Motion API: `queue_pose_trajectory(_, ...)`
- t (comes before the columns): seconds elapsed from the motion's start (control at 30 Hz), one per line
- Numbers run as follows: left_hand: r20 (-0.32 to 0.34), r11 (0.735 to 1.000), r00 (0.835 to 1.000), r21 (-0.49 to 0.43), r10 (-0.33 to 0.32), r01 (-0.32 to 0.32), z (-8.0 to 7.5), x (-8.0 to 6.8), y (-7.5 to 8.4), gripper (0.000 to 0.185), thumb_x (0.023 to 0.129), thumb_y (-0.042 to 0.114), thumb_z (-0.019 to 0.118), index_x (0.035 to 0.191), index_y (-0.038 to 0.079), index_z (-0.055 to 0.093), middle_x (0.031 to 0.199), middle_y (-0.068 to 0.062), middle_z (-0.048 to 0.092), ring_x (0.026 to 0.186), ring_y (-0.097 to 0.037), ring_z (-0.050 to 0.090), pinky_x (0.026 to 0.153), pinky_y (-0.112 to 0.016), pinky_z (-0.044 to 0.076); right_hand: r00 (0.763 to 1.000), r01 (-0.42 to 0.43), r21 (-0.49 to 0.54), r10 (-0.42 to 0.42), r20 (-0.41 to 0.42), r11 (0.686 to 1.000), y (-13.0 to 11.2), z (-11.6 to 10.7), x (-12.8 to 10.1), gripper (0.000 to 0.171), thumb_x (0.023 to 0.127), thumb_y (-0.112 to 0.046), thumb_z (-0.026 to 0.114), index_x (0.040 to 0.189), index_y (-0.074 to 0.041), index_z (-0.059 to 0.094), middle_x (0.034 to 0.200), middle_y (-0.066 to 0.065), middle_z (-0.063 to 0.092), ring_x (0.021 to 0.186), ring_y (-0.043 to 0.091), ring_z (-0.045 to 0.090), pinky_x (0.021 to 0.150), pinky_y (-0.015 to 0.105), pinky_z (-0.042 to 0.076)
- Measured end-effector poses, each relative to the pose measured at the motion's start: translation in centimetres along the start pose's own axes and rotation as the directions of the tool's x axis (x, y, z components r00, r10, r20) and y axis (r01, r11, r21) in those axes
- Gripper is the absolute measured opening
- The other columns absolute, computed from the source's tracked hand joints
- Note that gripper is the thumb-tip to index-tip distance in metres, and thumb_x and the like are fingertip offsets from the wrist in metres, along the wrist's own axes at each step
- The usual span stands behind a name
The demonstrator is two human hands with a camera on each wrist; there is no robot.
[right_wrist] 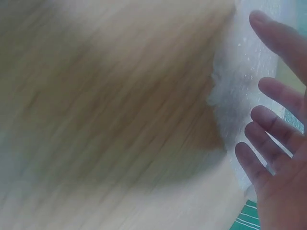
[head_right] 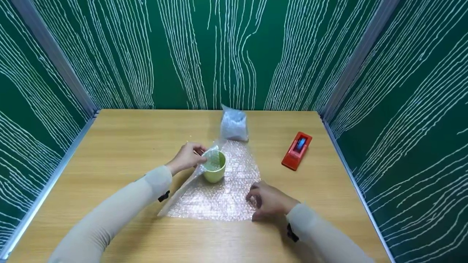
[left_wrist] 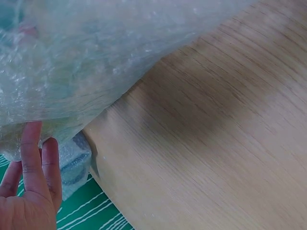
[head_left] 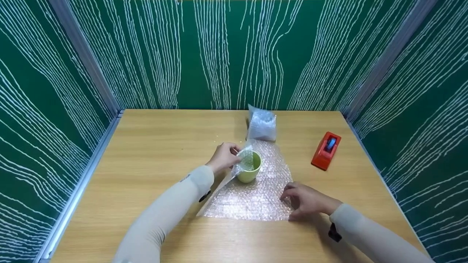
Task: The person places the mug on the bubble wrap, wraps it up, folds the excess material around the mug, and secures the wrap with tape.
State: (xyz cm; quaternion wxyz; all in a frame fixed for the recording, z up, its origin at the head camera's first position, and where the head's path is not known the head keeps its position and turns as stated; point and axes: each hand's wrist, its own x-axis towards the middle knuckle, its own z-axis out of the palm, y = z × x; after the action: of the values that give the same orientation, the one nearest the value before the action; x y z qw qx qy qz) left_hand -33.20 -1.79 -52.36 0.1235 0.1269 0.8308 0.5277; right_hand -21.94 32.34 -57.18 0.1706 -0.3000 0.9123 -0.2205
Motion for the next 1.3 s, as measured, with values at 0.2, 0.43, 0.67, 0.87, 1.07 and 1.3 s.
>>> queue_pose_trajectory(0.2,0.002,1.000,1.000,-0.013,0.004,-0.004,0.1,-0.3,0.2,0.024,0.089,-0.005,0.071,0.113,-0.004,0.074,0.100,-0.015,0.074,0.076,-0.012,0.064,0.082,-0.057,0.068,0.998,-0.036,-0.027,0.037,0.055,0.999,-0.1,0.0,-0.5,0.067,0.076,-0.034,0.099,0.136,-0.021,0.072,0.139,0.013,0.061,0.129,0.037,0.059,0.115,0.067,0.049)
queue_pose_trajectory(0.43,0.008,1.000,1.000,-0.015,0.001,-0.001,0.1,-0.5,0.3,0.025,0.089,-0.004,0.072,0.114,-0.004,0.074,0.103,-0.017,0.076,0.076,-0.013,0.065,0.082,-0.055,0.069,0.999,-0.034,-0.070,0.036,0.031,0.997,-0.2,0.1,-0.3,0.051,0.081,-0.019,0.092,0.130,-0.019,0.076,0.133,0.008,0.068,0.120,0.032,0.064,0.109,0.063,0.056)
queue_pose_trajectory(0.67,0.002,1.000,1.000,-0.018,-0.004,0.004,0.0,-0.3,0.3,0.024,0.088,-0.004,0.072,0.112,-0.002,0.075,0.097,-0.009,0.073,0.076,-0.012,0.064,0.074,-0.047,0.069,0.986,0.030,-0.104,-0.047,-0.158,0.994,-0.2,-0.2,-0.2,0.032,0.083,0.002,0.080,0.113,-0.010,0.082,0.113,0.005,0.080,0.104,0.028,0.074,0.095,0.056,0.064)
queue_pose_trajectory(0.87,-0.008,1.000,1.000,-0.020,0.006,-0.006,-0.1,-0.3,0.3,0.024,0.085,-0.004,0.071,0.108,-0.002,0.076,0.092,-0.005,0.069,0.076,-0.012,0.063,0.063,-0.037,0.066,0.954,-0.013,-0.067,-0.007,-0.301,0.998,-0.4,-1.5,-0.2,0.035,0.081,0.013,0.074,0.106,-0.010,0.082,0.110,0.007,0.080,0.105,0.032,0.072,0.096,0.060,0.063)
queue_pose_trajectory(1.07,-0.004,1.000,1.000,-0.030,0.009,-0.009,-0.2,-0.4,0.3,0.025,0.085,-0.005,0.072,0.109,-0.002,0.076,0.093,-0.006,0.070,0.077,-0.012,0.063,0.063,-0.034,0.065,0.889,-0.028,0.079,0.061,-0.454,0.996,-0.5,-1.7,0.1,0.031,0.086,0.016,0.075,0.100,-0.010,0.085,0.112,0.010,0.081,0.106,0.031,0.072,0.098,0.054,0.064)
queue_pose_trajectory(1.3,0.005,0.999,1.000,-0.035,0.010,-0.010,-0.2,-0.5,0.4,0.026,0.087,-0.006,0.072,0.113,-0.004,0.075,0.093,-0.006,0.071,0.074,-0.012,0.063,0.074,-0.048,0.068,0.841,0.008,0.213,0.109,-0.530,0.977,-1.1,-2.6,0.4,0.022,0.088,0.007,0.084,0.102,-0.010,0.086,0.111,0.008,0.082,0.105,0.022,0.074,0.102,0.025,0.057)
